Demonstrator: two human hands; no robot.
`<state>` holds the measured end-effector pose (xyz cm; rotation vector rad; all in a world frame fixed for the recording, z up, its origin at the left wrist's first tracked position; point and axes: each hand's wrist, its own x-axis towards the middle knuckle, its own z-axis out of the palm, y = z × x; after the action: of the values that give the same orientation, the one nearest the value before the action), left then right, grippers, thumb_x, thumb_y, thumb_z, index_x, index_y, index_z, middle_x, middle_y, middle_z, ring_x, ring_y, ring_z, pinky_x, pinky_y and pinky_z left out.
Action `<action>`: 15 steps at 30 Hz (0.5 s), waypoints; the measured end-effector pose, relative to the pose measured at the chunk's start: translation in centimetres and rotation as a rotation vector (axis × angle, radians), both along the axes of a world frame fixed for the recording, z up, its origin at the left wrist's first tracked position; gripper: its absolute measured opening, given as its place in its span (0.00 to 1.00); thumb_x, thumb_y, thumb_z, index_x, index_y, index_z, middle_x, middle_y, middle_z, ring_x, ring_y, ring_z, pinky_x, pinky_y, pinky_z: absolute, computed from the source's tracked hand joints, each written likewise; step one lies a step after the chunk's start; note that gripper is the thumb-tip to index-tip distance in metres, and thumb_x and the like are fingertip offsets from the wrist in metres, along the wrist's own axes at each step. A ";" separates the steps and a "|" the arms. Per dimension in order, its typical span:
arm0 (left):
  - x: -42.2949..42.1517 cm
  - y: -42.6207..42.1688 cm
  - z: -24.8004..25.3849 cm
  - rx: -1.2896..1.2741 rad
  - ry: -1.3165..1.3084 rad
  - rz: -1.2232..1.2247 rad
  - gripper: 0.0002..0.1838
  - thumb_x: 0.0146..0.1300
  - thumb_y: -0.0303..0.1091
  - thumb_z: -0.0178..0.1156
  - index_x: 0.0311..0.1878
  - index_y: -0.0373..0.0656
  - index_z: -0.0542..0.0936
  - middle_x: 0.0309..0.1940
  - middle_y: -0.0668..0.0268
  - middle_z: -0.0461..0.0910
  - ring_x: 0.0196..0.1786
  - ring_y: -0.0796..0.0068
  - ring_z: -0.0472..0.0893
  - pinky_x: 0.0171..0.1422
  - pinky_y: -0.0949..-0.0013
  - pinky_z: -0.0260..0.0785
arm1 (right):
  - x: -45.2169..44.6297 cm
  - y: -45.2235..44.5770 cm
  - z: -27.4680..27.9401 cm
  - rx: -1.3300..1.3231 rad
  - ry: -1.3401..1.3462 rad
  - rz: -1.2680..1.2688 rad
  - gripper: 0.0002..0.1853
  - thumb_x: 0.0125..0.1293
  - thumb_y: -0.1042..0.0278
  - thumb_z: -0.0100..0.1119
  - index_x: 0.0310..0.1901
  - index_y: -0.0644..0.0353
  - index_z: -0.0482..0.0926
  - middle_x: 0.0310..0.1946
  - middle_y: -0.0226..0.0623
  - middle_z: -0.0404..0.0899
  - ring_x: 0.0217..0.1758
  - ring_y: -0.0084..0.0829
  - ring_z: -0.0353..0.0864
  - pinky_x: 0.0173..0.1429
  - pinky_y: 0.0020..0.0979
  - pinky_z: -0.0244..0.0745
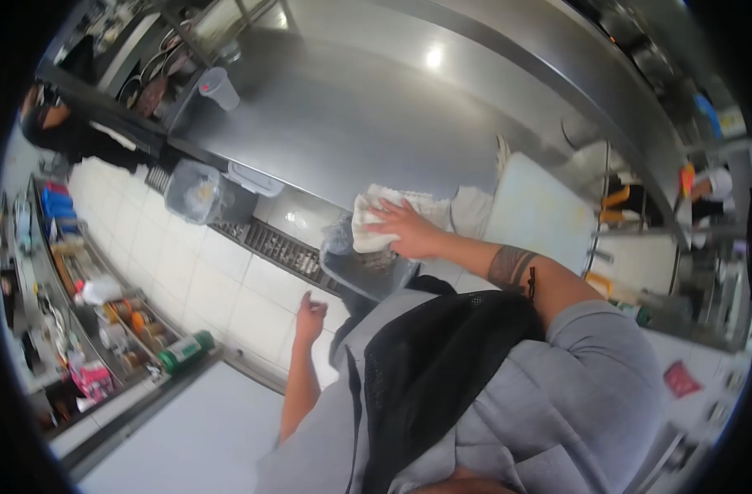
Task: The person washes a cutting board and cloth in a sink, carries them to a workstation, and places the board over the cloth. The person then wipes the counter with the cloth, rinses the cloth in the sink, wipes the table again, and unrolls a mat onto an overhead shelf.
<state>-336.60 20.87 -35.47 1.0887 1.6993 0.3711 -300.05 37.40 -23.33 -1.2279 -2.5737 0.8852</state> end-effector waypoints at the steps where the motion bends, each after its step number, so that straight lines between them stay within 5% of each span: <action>1: 0.3 2.0 0.8 0.076 -0.043 -0.068 0.39 0.66 0.36 0.65 0.75 0.33 0.60 0.45 0.53 0.85 0.47 0.66 0.85 0.53 0.63 0.77 | -0.7 -0.6 -0.3 -0.071 0.170 -0.059 0.38 0.57 0.71 0.65 0.73 0.38 0.71 0.73 0.42 0.69 0.79 0.46 0.62 0.79 0.53 0.54; 2: 0.9 3.8 2.8 0.143 -0.112 -0.129 0.39 0.66 0.37 0.65 0.75 0.33 0.60 0.47 0.54 0.85 0.50 0.65 0.85 0.56 0.62 0.76 | -1.8 -1.2 1.0 -0.058 0.172 -0.092 0.38 0.57 0.71 0.65 0.73 0.38 0.71 0.73 0.42 0.69 0.79 0.46 0.62 0.79 0.53 0.54; 4: 2.8 6.5 8.4 0.220 -0.276 -0.172 0.38 0.67 0.38 0.64 0.76 0.33 0.60 0.52 0.55 0.83 0.55 0.63 0.84 0.60 0.61 0.74 | -4.2 -2.3 6.0 -0.940 0.723 -0.578 0.28 0.61 0.68 0.64 0.66 0.51 0.77 0.60 0.41 0.80 0.64 0.38 0.78 0.71 0.40 0.70; 6: 3.6 8.7 10.5 0.236 -0.377 -0.165 0.38 0.68 0.37 0.64 0.76 0.34 0.61 0.56 0.56 0.82 0.57 0.61 0.83 0.62 0.60 0.74 | -6.0 -4.2 9.3 -1.123 0.921 -0.716 0.25 0.63 0.65 0.64 0.63 0.55 0.78 0.56 0.39 0.81 0.59 0.35 0.81 0.65 0.37 0.74; 7: 3.5 9.5 10.5 0.101 -0.698 -0.093 0.37 0.68 0.36 0.64 0.75 0.35 0.61 0.59 0.56 0.79 0.59 0.60 0.82 0.63 0.58 0.74 | -6.9 -5.1 10.1 -1.328 1.111 -0.830 0.23 0.64 0.63 0.64 0.60 0.60 0.79 0.52 0.37 0.83 0.53 0.31 0.83 0.59 0.33 0.77; 10: 4.5 10.5 16.6 -0.273 -1.328 0.205 0.32 0.68 0.33 0.63 0.73 0.37 0.65 0.62 0.54 0.77 0.62 0.60 0.81 0.65 0.57 0.76 | -8.7 -5.9 11.2 -0.900 0.991 -0.887 0.24 0.65 0.60 0.66 0.60 0.60 0.76 0.49 0.36 0.81 0.51 0.31 0.81 0.60 0.33 0.76; 12: 5.4 11.2 18.7 -0.093 -1.264 0.125 0.24 0.70 0.36 0.61 0.66 0.36 0.72 0.57 0.55 0.81 0.60 0.60 0.82 0.62 0.57 0.77 | -8.2 -6.0 11.3 -0.464 0.754 -0.828 0.25 0.66 0.60 0.68 0.62 0.59 0.75 0.51 0.36 0.80 0.54 0.30 0.80 0.60 0.35 0.75; 13: 5.3 11.3 19.5 -0.096 -1.256 0.135 0.24 0.70 0.36 0.61 0.66 0.36 0.72 0.57 0.55 0.81 0.60 0.60 0.82 0.62 0.57 0.77 | -8.4 -7.0 11.9 -0.478 0.757 -0.825 0.25 0.66 0.60 0.68 0.62 0.59 0.75 0.51 0.36 0.80 0.54 0.30 0.80 0.60 0.35 0.75; 15: 5.7 12.1 22.3 0.032 -1.225 0.043 0.25 0.69 0.35 0.64 0.65 0.34 0.72 0.55 0.57 0.82 0.57 0.62 0.84 0.62 0.62 0.77 | -8.3 -7.8 14.0 0.147 0.500 -0.925 0.32 0.65 0.55 0.69 0.67 0.59 0.71 0.61 0.43 0.76 0.64 0.32 0.76 0.67 0.36 0.70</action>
<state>-330.86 32.95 -13.13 0.5862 0.6133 0.8692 -308.31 29.62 -9.32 -1.6377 -1.4031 0.6441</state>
